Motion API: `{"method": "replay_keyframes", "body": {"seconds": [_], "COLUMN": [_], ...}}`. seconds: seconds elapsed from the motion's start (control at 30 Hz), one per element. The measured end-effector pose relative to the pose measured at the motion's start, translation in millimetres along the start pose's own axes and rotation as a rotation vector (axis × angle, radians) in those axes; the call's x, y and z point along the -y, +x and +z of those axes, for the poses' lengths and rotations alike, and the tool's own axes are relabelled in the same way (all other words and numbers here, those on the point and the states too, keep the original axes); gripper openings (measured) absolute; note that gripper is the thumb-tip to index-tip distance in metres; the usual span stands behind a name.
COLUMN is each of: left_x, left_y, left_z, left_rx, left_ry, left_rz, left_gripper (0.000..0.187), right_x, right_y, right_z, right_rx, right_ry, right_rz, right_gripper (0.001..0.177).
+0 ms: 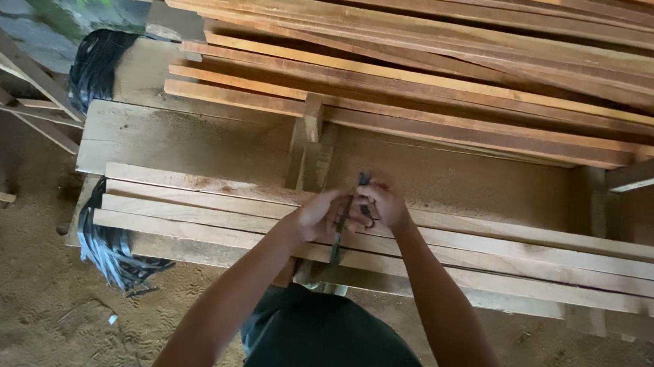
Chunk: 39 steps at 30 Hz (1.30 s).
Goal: Bundling thin wooden strips together using black straps on a workbench.
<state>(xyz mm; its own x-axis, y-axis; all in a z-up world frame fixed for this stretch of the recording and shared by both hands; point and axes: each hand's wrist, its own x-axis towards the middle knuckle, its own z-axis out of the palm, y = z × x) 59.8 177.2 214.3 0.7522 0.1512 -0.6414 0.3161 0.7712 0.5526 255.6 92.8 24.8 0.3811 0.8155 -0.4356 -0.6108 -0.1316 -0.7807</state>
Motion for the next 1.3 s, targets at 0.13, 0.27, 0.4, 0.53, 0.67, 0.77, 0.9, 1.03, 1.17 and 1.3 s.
{"method": "replay_keyframes", "body": {"seconds": [0.13,0.27,0.4,0.53,0.67,0.77,0.9,1.03,1.17,1.3], "left_x": [18,20,23,27,20,33,30,21,18,21], "left_y": [34,46,58,56,48,72,75,45,32,45], "left_z": [-18,-26,-32,-35,-25,-48,-55,-34,-30,-39], "left_rx": [-0.059,-0.235,-0.296,-0.351,-0.374,-0.396,-0.452,-0.469,-0.404,-0.455], "left_ry": [-0.102,-0.093,-0.009,0.109,0.278,0.360,0.417,0.651,0.650,0.833], "left_rz": [0.056,0.141,0.185,0.263,0.340,0.380,0.403,0.471,0.441,0.479], "left_gripper": [0.064,0.046,0.049,0.048,0.055,0.053,0.063,0.061,0.052,0.051], "right_x": [40,54,77,64,52,57,92,108,102,102], "right_y": [-29,-46,-68,-59,-47,-48,-80,-79,-78,-81], "right_z": [38,53,80,73,68,70,86,102,111,116], "right_rx": [-0.002,-0.011,0.055,0.057,0.033,0.012,-0.022,-0.050,-0.245,-0.265], "right_ry": [-0.161,-0.126,-0.189,-0.141,-0.083,-0.212,-0.386,-0.403,-0.471,-0.490], "right_rz": [-0.059,-0.064,-0.254,-0.248,-0.236,-0.295,-0.135,-0.040,-0.194,-0.285], "right_gripper": [0.021,0.021,0.022,0.021,0.023,0.017,0.031,0.064,0.040,0.034]}}
